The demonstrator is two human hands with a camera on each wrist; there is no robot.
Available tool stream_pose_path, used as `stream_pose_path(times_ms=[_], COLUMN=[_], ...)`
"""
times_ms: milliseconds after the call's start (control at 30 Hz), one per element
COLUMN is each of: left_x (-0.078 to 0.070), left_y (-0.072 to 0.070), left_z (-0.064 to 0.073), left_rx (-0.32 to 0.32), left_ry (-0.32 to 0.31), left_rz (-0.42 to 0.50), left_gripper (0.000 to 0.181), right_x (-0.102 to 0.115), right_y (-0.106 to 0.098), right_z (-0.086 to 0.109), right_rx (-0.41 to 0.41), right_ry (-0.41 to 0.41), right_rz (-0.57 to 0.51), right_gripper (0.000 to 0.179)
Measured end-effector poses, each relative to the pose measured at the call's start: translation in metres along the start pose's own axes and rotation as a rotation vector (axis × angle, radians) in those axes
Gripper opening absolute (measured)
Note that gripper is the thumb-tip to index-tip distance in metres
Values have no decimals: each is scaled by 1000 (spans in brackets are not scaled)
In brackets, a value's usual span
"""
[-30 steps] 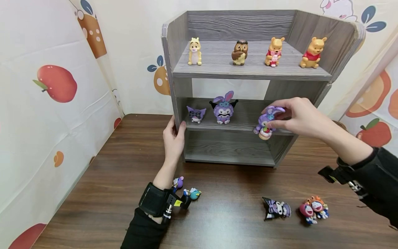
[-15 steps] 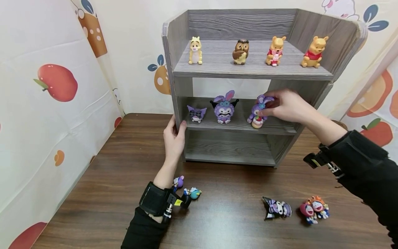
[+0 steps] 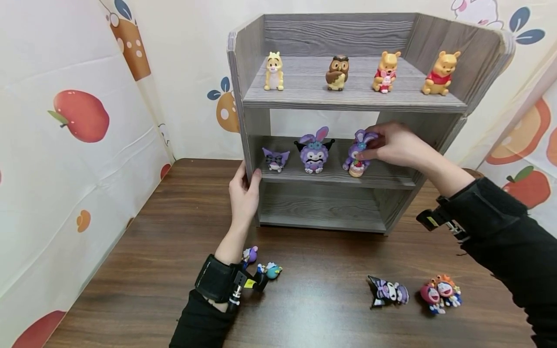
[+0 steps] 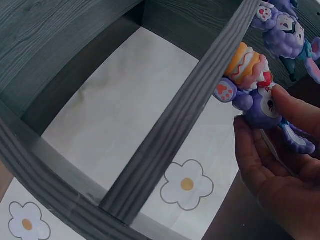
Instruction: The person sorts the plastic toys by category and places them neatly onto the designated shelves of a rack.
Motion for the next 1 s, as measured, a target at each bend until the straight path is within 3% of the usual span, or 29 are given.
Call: stream_pose_path(times_ms=[133,467,833,1000], left_x=[-8,-8,-8,-8], left_y=[1,1,1,1], left_z=[0,0,1,1], left_rx=[2,10,16,14], left_ry=[-9,-26,-26,-23], left_rz=[-13,-2,2,6], left_gripper=[37,38,38,39], right_x=[-1,-3,0,2], right_y=[0,-2,-9,-2], right_z=[-1,6,50,73], right_rx=[16,18,-337,-470], right_ry=[-3,-38,-129,-282], right_rz=[-17,-68,42,99], right_gripper=[42,55,41,24])
Point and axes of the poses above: each hand's wrist, its own z-axis away from the middle knuckle, its own y-axis out of the palm, x = y × z, the point moved 2 cm from there along -z, towards the middle knuckle, and after that the axes turned 9 degrees about y, right-handed, at the moved point
